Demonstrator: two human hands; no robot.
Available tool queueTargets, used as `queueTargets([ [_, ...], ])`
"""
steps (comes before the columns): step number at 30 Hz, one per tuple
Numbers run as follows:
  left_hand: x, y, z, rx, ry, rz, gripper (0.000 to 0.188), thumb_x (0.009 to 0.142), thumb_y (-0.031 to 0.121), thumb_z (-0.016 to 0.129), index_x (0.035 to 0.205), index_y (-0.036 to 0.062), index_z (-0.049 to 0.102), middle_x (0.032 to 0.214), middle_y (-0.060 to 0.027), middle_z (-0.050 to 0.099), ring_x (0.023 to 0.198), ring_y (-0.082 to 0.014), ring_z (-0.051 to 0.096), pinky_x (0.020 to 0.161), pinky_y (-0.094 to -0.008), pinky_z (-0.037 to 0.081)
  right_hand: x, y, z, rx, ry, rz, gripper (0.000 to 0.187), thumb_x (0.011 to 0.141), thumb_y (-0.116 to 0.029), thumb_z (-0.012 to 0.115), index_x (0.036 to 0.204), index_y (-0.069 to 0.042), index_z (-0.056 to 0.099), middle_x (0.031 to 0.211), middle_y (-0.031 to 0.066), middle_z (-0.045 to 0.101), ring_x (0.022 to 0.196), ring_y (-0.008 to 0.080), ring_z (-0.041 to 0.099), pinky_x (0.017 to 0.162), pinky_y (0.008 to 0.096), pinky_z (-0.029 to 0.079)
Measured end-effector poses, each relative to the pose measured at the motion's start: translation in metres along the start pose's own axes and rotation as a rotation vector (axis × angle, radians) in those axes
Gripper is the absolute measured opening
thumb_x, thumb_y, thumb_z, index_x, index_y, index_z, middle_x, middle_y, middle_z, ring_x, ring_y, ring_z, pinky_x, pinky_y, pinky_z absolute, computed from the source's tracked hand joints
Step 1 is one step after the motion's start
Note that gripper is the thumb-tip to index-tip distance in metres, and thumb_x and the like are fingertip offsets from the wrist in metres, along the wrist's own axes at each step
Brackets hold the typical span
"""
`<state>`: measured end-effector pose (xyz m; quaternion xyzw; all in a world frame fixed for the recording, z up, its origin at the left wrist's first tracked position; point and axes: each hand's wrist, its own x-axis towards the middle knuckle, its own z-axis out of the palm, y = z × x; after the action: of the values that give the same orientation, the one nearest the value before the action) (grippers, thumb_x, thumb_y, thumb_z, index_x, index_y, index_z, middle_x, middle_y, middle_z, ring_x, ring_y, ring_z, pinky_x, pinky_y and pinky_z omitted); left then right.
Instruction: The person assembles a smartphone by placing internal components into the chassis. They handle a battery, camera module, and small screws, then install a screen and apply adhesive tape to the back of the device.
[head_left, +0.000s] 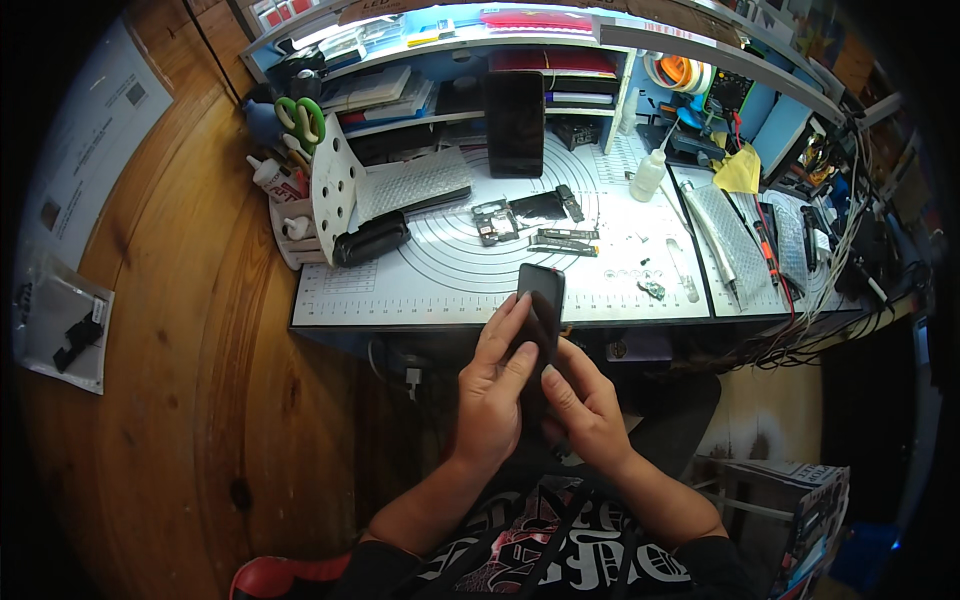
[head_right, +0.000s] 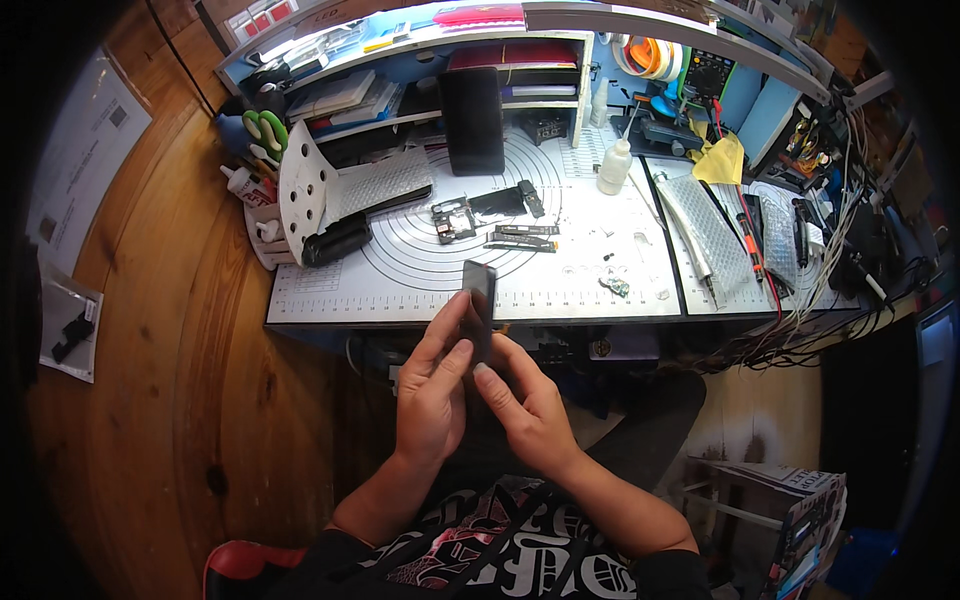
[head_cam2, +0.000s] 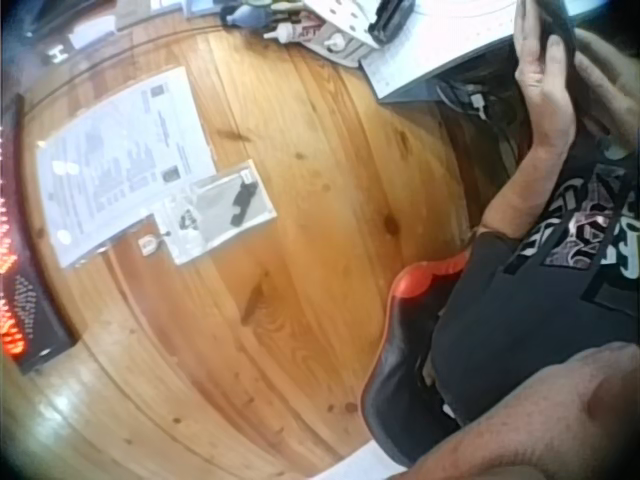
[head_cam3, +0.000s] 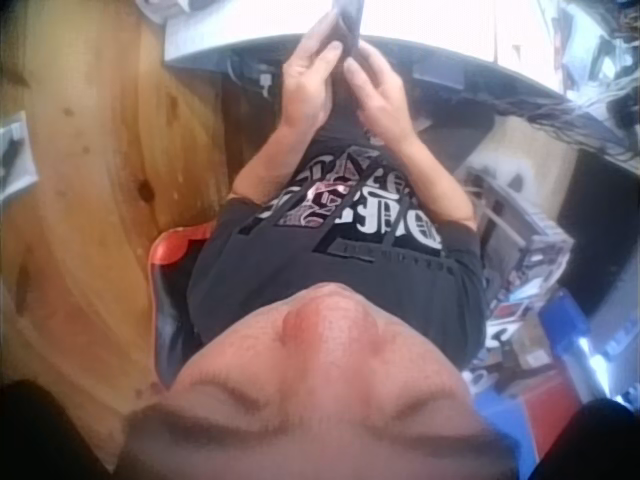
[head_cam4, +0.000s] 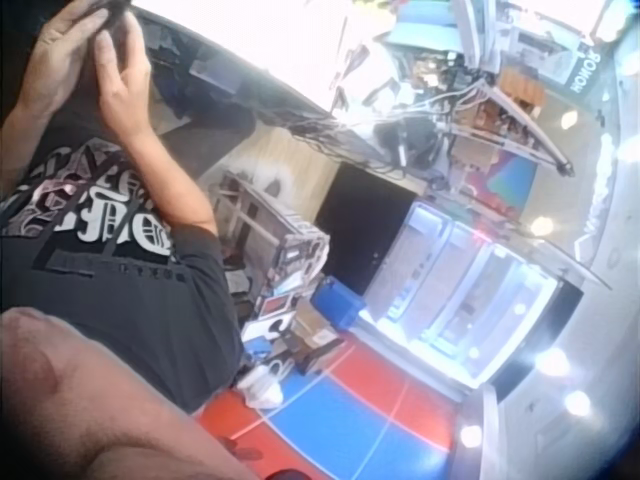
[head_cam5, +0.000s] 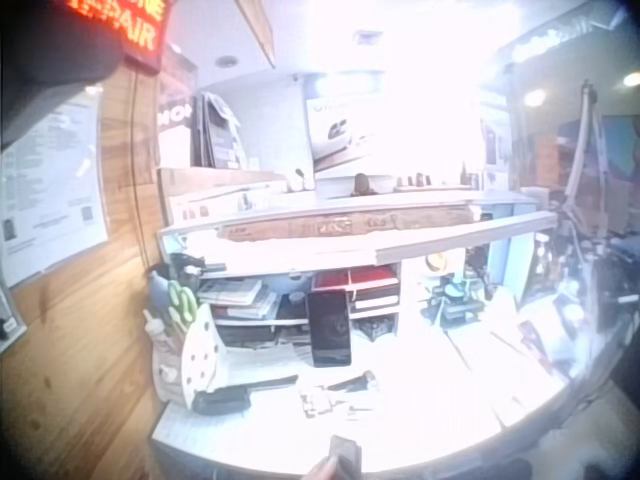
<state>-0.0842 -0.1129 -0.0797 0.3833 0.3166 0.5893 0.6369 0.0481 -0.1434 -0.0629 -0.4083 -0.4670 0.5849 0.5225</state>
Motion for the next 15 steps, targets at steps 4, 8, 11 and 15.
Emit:
queueTargets([
  [4, 0.003, 0.001, 0.009, 0.026, 0.064, -0.003, 0.054, 0.105, 0.001, 0.046, 0.158, -0.0009, 0.036, 0.141, -0.0134, 0.059, 0.124, -0.0143, 0.057, 0.105, -0.0275, 0.045, 0.001, 0.018, 0.018, -0.369, 0.121, -0.244, 0.045, 0.102, -0.011, 0.062, 0.143, 0.005, 0.05, 0.129, 0.0233, 0.063, 0.118, 0.0336, 0.064, 0.099, 0.0389, 0.05],
  [8, 0.007, 0.014, 0.016, 0.007, 0.075, -0.002, 0.057, 0.106, 0.011, 0.053, 0.158, -0.0017, 0.035, 0.13, -0.0087, 0.061, 0.115, -0.0121, 0.058, 0.105, -0.0275, 0.044, 0.006, 0.009, 0.021, -0.661, 0.105, -0.393, 0.05, 0.098, -0.009, 0.063, 0.143, 0.007, 0.048, 0.131, 0.0264, 0.06, 0.118, 0.0434, 0.059, 0.1, 0.0452, 0.048],
  [11, 0.012, 0.017, 0.018, 0.011, 0.08, 0.019, 0.058, 0.104, 0.01, 0.054, 0.158, -0.0025, 0.036, 0.127, -0.0075, 0.062, 0.112, -0.0117, 0.058, 0.103, -0.0276, 0.044, 0.012, 0.006, 0.02, -0.726, 0.077, -0.45, 0.05, 0.097, -0.009, 0.064, 0.142, 0.006, 0.048, 0.132, 0.0259, 0.059, 0.117, 0.0443, 0.058, 0.1, 0.0462, 0.048],
  [15, 0.027, 0.022, 0.015, 0.006, 0.09, 0.024, 0.057, 0.102, 0.007, 0.056, 0.155, -0.0043, 0.039, 0.126, -0.0085, 0.062, 0.111, -0.011, 0.058, 0.1, -0.0269, 0.045, 0.026, 0.002, 0.014, -0.704, 0.02, -0.453, 0.053, 0.099, -0.012, 0.063, 0.146, 0.006, 0.046, 0.137, 0.0248, 0.059, 0.123, 0.0385, 0.059, 0.1, 0.0426, 0.049],
])
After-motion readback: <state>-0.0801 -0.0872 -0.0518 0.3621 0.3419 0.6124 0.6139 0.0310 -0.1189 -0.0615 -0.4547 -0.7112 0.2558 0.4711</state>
